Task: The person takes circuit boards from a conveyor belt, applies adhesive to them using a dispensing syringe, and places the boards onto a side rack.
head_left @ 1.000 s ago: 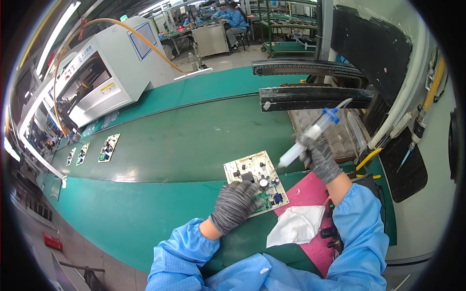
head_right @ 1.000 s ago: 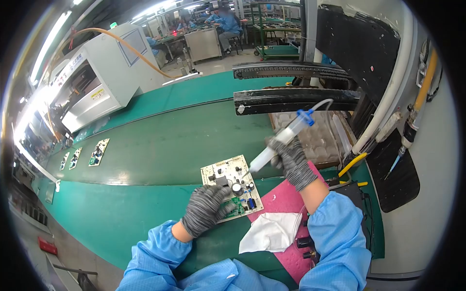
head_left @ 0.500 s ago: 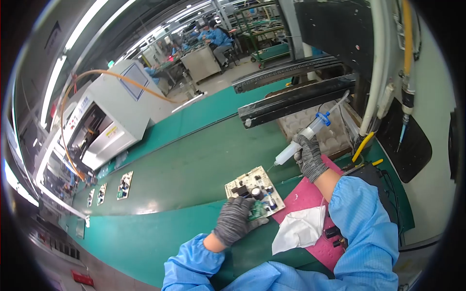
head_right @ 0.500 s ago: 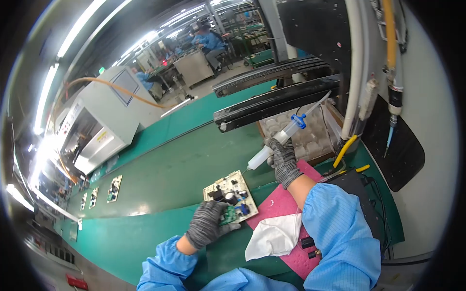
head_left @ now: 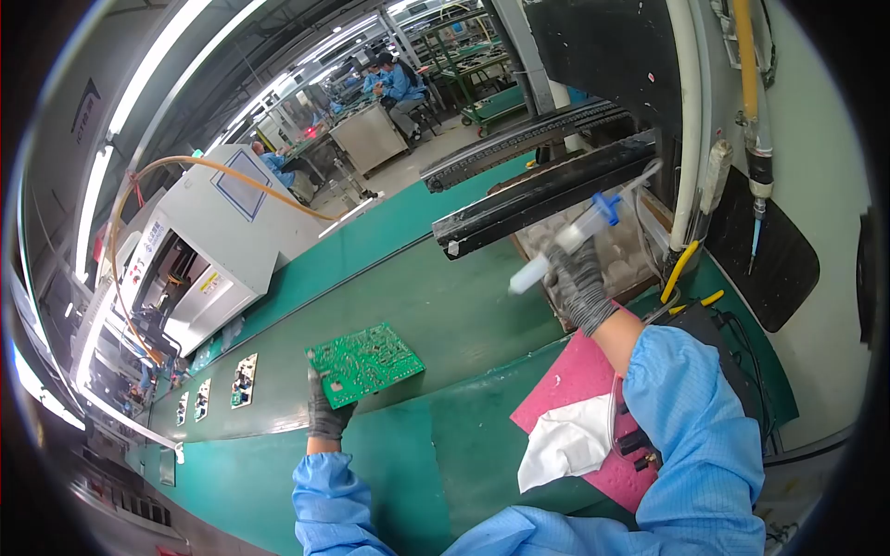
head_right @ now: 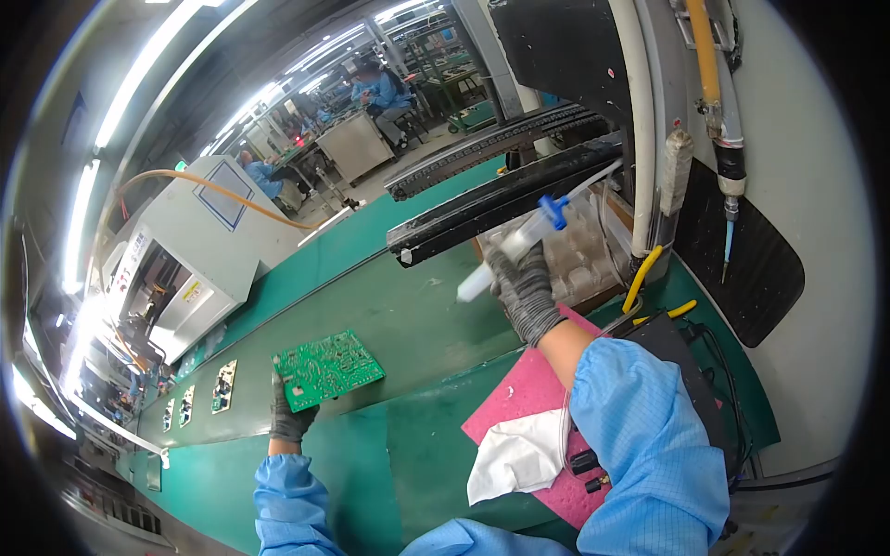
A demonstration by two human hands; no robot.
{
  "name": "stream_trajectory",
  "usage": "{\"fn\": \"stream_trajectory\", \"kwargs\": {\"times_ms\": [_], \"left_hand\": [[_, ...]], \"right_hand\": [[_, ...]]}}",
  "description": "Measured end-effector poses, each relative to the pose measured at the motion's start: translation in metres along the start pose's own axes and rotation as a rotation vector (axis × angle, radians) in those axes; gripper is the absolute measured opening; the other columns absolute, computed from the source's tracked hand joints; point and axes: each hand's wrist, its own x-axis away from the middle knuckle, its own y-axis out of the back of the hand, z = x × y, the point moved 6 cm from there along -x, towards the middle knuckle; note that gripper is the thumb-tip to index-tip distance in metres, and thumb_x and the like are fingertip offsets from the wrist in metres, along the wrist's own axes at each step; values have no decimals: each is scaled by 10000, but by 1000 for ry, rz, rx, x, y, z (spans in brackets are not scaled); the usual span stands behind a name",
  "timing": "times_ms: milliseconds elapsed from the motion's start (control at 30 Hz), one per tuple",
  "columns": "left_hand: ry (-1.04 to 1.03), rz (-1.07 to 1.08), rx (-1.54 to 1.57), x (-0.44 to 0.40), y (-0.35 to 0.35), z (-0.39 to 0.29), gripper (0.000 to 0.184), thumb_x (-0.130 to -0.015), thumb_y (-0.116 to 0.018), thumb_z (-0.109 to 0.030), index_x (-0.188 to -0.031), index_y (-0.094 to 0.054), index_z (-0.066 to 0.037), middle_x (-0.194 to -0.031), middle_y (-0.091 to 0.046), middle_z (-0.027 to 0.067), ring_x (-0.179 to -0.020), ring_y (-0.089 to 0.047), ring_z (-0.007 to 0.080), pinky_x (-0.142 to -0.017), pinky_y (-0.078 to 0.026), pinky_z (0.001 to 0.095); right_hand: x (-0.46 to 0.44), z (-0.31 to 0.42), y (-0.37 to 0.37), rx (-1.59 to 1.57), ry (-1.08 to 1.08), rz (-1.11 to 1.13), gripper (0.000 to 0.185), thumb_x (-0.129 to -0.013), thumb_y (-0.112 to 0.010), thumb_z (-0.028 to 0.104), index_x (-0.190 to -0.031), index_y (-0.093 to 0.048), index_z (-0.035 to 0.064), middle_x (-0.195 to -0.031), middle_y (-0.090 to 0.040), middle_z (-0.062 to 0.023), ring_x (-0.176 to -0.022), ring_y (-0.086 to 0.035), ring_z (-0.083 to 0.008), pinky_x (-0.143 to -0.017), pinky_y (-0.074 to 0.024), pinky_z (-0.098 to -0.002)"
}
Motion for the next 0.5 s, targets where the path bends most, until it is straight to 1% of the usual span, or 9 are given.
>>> {"fn": "stream_trajectory", "kwargs": {"times_ms": [67,100,133,167,233,267,367,400,500], "left_hand": [[52,-72,141,-6,51,23,598,-768,-437,-594,-1166,-445,-148,-1108,-521,75,-977,-518,244,-824,-443,424],[78,-113,214,-1,54,28,609,-767,-434,-596,-1177,-436,-145,-1120,-518,76,-988,-515,252,-834,-439,433],[54,-94,237,-2,51,34,616,-775,-420,-595,-1179,-435,-131,-1140,-513,87,-1014,-509,264,-833,-441,438],[38,-119,212,1,52,35,601,-787,-400,-589,-1171,-441,-130,-1115,-525,81,-986,-524,253,-808,-462,419],[8,-166,166,10,45,33,574,-811,-360,-578,-1155,-451,-128,-1065,-549,68,-928,-554,229,-758,-502,380],[9,-128,197,12,44,33,561,-793,-462,-529,-1160,-440,-104,-1074,-538,84,-936,-551,237,-783,-496,384],[-10,-161,126,13,51,37,568,-753,-594,-426,-1160,-424,-70,-1075,-528,107,-943,-546,250,-811,-481,400],[-18,-111,223,11,48,38,584,-716,-671,-321,-1157,-411,-42,-1064,-526,122,-957,-539,260,-837,-466,409],[-16,-93,211,11,54,43,575,-717,-671,-307,-1154,-411,-40,-1064,-525,120,-966,-533,263,-862,-451,412]], "right_hand": [[-14,24,11,132,64,-12,435,-756,-631,147,-1086,-357,75,-862,-500,-54,-637,-504,-105,-430,-424,-217],[-19,31,16,199,93,-14,446,-756,-634,149,-1096,-356,69,-885,-500,-61,-677,-517,-117,-466,-446,-226],[-22,30,23,215,114,-78,456,-756,-639,154,-1100,-357,53,-903,-500,-73,-728,-521,-135,-554,-454,-242],[-23,28,30,232,133,-143,467,-756,-643,159,-1104,-357,36,-920,-501,-86,-780,-525,-154,-642,-462,-257],[-22,28,34,271,125,-180,473,-756,-645,159,-1102,-354,21,-920,-502,-93,-796,-518,-155,-684,-451,-259],[-22,29,35,313,123,-194,476,-756,-646,159,-1101,-351,14,-919,-502,-97,-798,-514,-154,-696,-446,-257],[-27,30,38,374,208,-156,486,-749,-653,159,-1098,-349,11,-922,-504,-104,-793,-513,-164,-707,-444,-267],[-25,33,38,462,294,-149,480,-746,-656,159,-1088,-354,7,-929,-505,-112,-795,-512,-180,-725,-440,-284],[-23,35,38,560,401,-183,457,-746,-656,163,-1063,-372,-3,-904,-513,-114,-787,-516,-192,-742,-435,-296]]}}
